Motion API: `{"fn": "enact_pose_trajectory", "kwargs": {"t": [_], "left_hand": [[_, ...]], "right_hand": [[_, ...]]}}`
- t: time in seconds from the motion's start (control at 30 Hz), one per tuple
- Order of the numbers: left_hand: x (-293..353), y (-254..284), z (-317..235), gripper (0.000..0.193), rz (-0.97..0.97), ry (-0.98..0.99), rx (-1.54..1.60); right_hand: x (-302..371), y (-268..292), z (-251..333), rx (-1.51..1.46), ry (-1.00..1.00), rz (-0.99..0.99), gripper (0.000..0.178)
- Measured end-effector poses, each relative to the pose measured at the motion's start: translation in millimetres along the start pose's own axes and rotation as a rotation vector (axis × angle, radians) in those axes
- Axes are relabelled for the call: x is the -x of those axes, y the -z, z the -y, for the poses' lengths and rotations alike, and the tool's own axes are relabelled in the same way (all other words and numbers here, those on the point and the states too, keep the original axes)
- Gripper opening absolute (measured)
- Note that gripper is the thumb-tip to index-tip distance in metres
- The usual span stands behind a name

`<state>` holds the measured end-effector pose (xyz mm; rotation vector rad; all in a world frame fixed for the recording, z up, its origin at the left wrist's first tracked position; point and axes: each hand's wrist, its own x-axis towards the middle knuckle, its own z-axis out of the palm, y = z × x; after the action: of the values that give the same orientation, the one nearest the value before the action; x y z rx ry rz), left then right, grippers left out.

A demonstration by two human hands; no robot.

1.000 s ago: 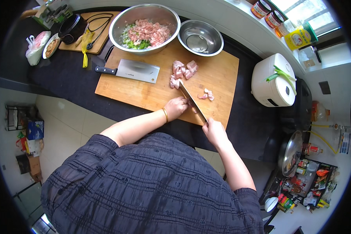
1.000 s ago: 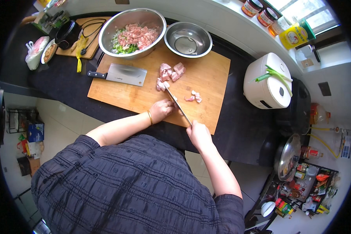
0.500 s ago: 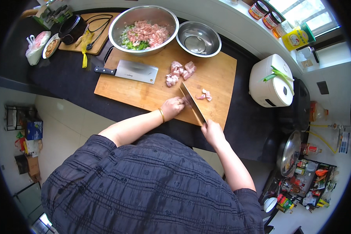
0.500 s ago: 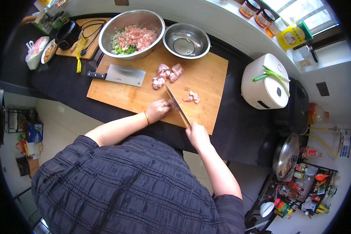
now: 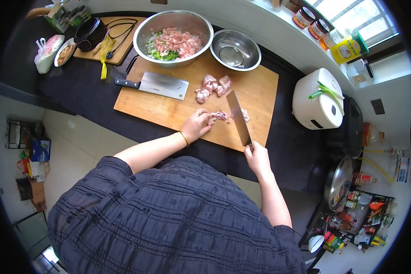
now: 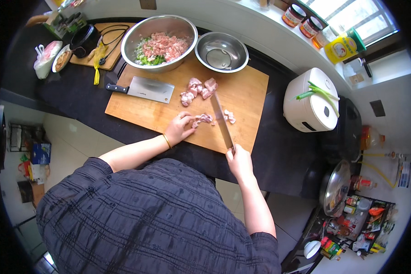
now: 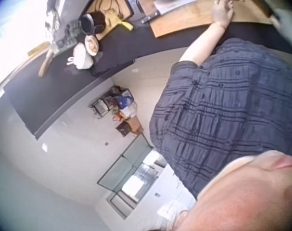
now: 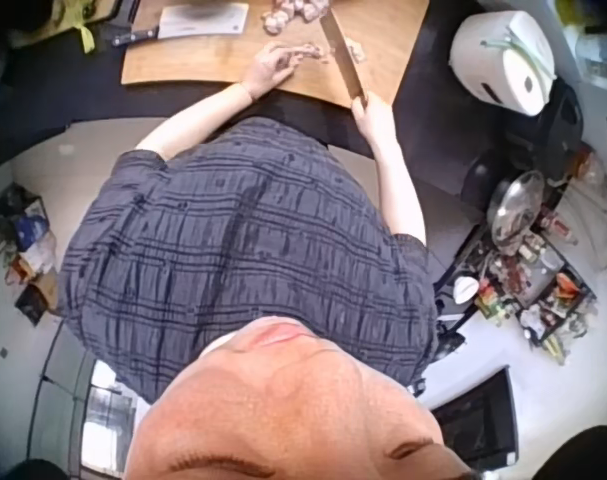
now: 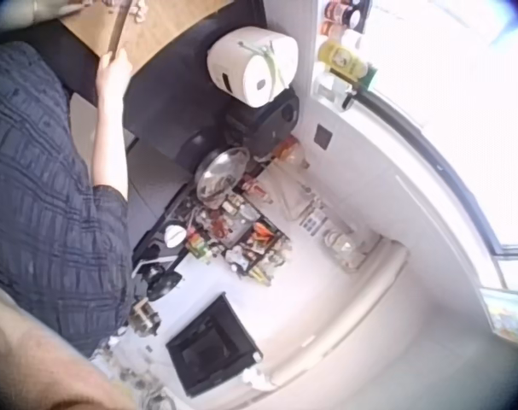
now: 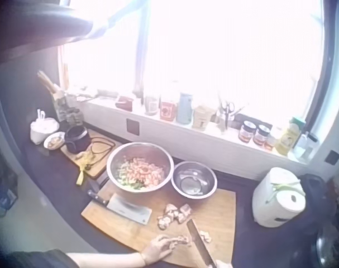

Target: The person chops raw meat into small pieces on a wooden cutting board using a cleaver. The chopped meat accumulates on the board while a bowl of mixed ingredients sits nearby.

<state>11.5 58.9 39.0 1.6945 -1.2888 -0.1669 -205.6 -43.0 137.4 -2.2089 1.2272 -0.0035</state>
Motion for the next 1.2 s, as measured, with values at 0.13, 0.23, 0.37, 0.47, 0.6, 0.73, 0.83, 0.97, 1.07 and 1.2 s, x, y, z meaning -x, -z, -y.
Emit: {"fn": "enact_pose_trajectory", "kwargs": {"t": [0.13,0.23,0.37,0.47,0.6,0.73,0.83,0.97,1.07,1.2], "left_hand": [[0,3,4,0.016,0.074,-0.014,-0.056],[-2,-8,9,0.013,0.126,-0.095,-0.133],[3,-17,19,0.008,0.191,-0.170,-0.177],[1,-18,26,0.009,0.204,-0.220,-0.197],[1,-14,32,0.009,0.215,-0.249,-0.170],[5,-5,25,0.006,0.216,-0.247,-0.134],[2,-4,32,0.006,0.250,-0.188,-0.055],[-2,9,20,0.007,0.196,0.006,-0.076],[-8,10,6,0.008,0.125,0.015,-0.083],[-4,-10,12,0.008,0.182,-0.083,-0.183]], "right_hand": [[14,-6,4,0.038,0.072,0.078,0.020],[14,-13,4,0.094,0.105,0.096,0.021],[5,-29,10,0.145,0.102,0.085,0.022],[-20,-45,29,0.125,0.120,0.049,0.023],[-31,-59,20,0.075,0.098,0.021,0.025],[-18,-35,-3,-0.053,-0.016,0.114,0.027],[-13,-31,-5,-0.092,-0.061,0.092,0.025],[1,-20,14,-0.047,0.010,-0.018,0.022],[13,-14,21,-0.002,0.032,0.000,0.021],[22,-16,15,0.114,0.086,0.041,0.020]]}}
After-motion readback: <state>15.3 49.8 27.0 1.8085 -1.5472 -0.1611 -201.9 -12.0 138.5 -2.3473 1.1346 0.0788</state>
